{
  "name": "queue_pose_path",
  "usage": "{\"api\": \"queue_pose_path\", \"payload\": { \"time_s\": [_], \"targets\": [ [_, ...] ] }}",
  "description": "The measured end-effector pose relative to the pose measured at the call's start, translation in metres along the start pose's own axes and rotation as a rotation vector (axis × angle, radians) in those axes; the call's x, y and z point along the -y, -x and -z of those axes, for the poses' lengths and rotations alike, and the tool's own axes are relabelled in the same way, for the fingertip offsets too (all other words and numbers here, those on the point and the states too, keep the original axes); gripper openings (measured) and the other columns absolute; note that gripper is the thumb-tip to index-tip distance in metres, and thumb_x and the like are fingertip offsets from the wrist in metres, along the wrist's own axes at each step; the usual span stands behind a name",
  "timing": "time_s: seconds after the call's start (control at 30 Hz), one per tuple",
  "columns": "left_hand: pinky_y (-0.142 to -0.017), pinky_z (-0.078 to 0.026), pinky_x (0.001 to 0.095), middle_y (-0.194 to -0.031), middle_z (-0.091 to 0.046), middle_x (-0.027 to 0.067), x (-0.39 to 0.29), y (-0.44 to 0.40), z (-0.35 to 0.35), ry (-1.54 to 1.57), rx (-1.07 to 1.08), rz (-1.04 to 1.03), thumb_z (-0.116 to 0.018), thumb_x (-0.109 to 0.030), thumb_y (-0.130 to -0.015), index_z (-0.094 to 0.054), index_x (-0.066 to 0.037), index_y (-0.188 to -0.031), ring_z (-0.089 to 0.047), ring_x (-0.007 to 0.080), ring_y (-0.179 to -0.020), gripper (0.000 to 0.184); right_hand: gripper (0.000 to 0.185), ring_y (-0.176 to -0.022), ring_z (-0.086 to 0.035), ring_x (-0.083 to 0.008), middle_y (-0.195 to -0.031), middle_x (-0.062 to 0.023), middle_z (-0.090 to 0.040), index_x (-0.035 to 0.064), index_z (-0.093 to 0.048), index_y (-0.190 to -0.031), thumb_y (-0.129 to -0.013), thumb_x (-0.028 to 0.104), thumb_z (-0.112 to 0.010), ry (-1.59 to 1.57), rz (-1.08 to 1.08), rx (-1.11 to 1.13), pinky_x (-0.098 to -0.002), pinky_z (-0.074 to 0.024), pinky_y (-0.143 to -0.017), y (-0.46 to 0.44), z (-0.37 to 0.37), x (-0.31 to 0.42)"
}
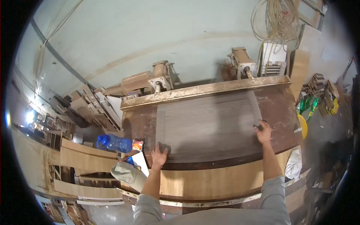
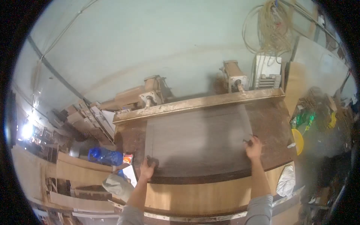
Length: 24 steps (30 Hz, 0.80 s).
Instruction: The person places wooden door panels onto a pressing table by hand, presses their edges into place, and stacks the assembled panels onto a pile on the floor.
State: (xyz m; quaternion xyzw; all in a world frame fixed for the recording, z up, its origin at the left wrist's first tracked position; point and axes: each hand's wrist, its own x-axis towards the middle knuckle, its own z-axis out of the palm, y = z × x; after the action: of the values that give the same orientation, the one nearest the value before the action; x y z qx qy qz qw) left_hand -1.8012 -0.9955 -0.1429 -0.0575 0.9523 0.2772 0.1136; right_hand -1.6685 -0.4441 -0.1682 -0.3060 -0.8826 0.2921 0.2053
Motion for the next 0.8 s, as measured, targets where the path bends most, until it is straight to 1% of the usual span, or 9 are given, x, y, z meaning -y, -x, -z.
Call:
{"api": "queue_pose_path", "payload": {
  "time_s": [0.03,0.17,0.27,0.33,0.37,0.5,0.57,0.63,0.8],
  "targets": [
    [-0.112,-0.022,0.0497,-0.144,-0.033,0.0298,-0.005,0.007,-0.004,-0.121,0.006,-0.021,-0.061,-0.048,-0.082,-0.032,-0.010,-0.146,-0.028,0.0434,-0.135,0.080,0.038,-0.113,-0.055,-0.0366,-0.128,-0.0200,-0.054,0.0127,-0.067,-0.114,-0.076,0.011,-0.070,0.127,0.039,-0.070,-0.0429,-0.0431,-0.098,0.007,-0.003,0.005],
    [-0.110,-0.026,0.0514,-0.142,-0.033,0.0319,-0.014,0.045,-0.005,-0.217,-0.049,0.067,-0.063,-0.047,-0.080,-0.034,-0.013,-0.145,-0.031,0.0478,-0.131,0.079,0.050,-0.119,-0.049,-0.0371,-0.132,-0.0180,-0.052,0.0153,-0.063,-0.122,-0.073,0.014,-0.073,0.113,-0.121,0.001,-0.0451,-0.0404,-0.101,0.037,0.007,-0.004],
    [-0.106,-0.031,0.0546,-0.139,-0.033,0.0346,0.010,0.060,-0.006,-0.261,-0.047,-0.087,-0.068,-0.040,-0.079,-0.037,-0.014,-0.143,-0.034,0.0522,-0.127,0.076,0.053,-0.117,-0.051,-0.0364,-0.133,-0.0184,-0.051,0.0160,-0.060,-0.124,-0.074,0.016,-0.075,0.037,-0.072,0.034,-0.0444,-0.0410,-0.101,0.051,0.019,-0.019],
    [-0.106,-0.032,0.0542,-0.138,-0.034,0.0351,0.002,0.055,0.007,-0.262,0.013,-0.055,-0.068,-0.039,-0.079,-0.038,-0.013,-0.142,-0.035,0.0516,-0.127,0.075,0.053,-0.117,-0.051,-0.0360,-0.132,-0.0178,-0.052,0.0159,-0.060,-0.125,-0.074,0.019,-0.075,0.025,-0.142,0.098,-0.0438,-0.0408,-0.101,0.043,0.035,-0.007],
    [-0.106,-0.032,0.0534,-0.136,-0.037,0.0351,0.016,0.041,0.004,-0.247,-0.021,-0.148,-0.067,-0.037,-0.080,-0.040,-0.010,-0.141,-0.036,0.0506,-0.126,0.071,0.053,-0.118,-0.050,-0.0357,-0.131,-0.0173,-0.052,0.0158,-0.060,-0.125,-0.075,0.022,-0.076,-0.010,-0.185,0.165,-0.0431,-0.0406,-0.101,0.036,0.039,0.001],
    [-0.106,-0.033,0.0501,-0.134,-0.042,0.0327,0.014,-0.019,-0.002,-0.066,-0.093,-0.258,-0.064,-0.032,-0.085,-0.045,-0.004,-0.136,-0.040,0.0470,-0.126,0.061,0.053,-0.118,-0.050,-0.0353,-0.128,-0.0153,-0.054,0.0171,-0.060,-0.125,-0.075,0.028,-0.075,0.078,-0.224,0.132,-0.0430,-0.0414,-0.100,0.006,0.031,0.008],
    [-0.106,-0.033,0.0497,-0.135,-0.043,0.0310,-0.001,-0.042,-0.008,-0.093,-0.150,-0.270,-0.063,-0.032,-0.085,-0.045,-0.005,-0.137,-0.039,0.0462,-0.127,0.060,0.046,-0.115,-0.052,-0.0336,-0.119,-0.0143,-0.058,0.0125,-0.066,-0.116,-0.075,0.031,-0.076,0.085,-0.077,0.017,-0.0418,-0.0422,-0.099,-0.005,0.015,0.008],
    [-0.107,-0.032,0.0497,-0.137,-0.046,0.0263,-0.007,-0.054,-0.020,-0.147,-0.262,-0.244,-0.058,-0.035,-0.090,-0.047,-0.008,-0.137,-0.039,0.0433,-0.130,0.055,0.045,-0.115,-0.052,-0.0329,-0.119,-0.0128,-0.059,0.0142,-0.066,-0.116,-0.075,0.031,-0.076,0.088,-0.101,-0.053,-0.0418,-0.0422,-0.099,-0.002,0.002,0.016],
    [-0.109,-0.029,0.0498,-0.136,-0.047,0.0248,-0.003,-0.051,-0.026,-0.182,-0.355,-0.269,-0.051,-0.039,-0.093,-0.051,-0.011,-0.135,-0.040,0.0404,-0.131,0.051,0.041,-0.113,-0.052,-0.0317,-0.122,-0.0091,-0.059,0.0167,-0.067,-0.113,-0.077,0.033,-0.073,0.160,-0.128,-0.146,-0.0409,-0.0427,-0.098,0.002,-0.008,0.028]
  ]
}}
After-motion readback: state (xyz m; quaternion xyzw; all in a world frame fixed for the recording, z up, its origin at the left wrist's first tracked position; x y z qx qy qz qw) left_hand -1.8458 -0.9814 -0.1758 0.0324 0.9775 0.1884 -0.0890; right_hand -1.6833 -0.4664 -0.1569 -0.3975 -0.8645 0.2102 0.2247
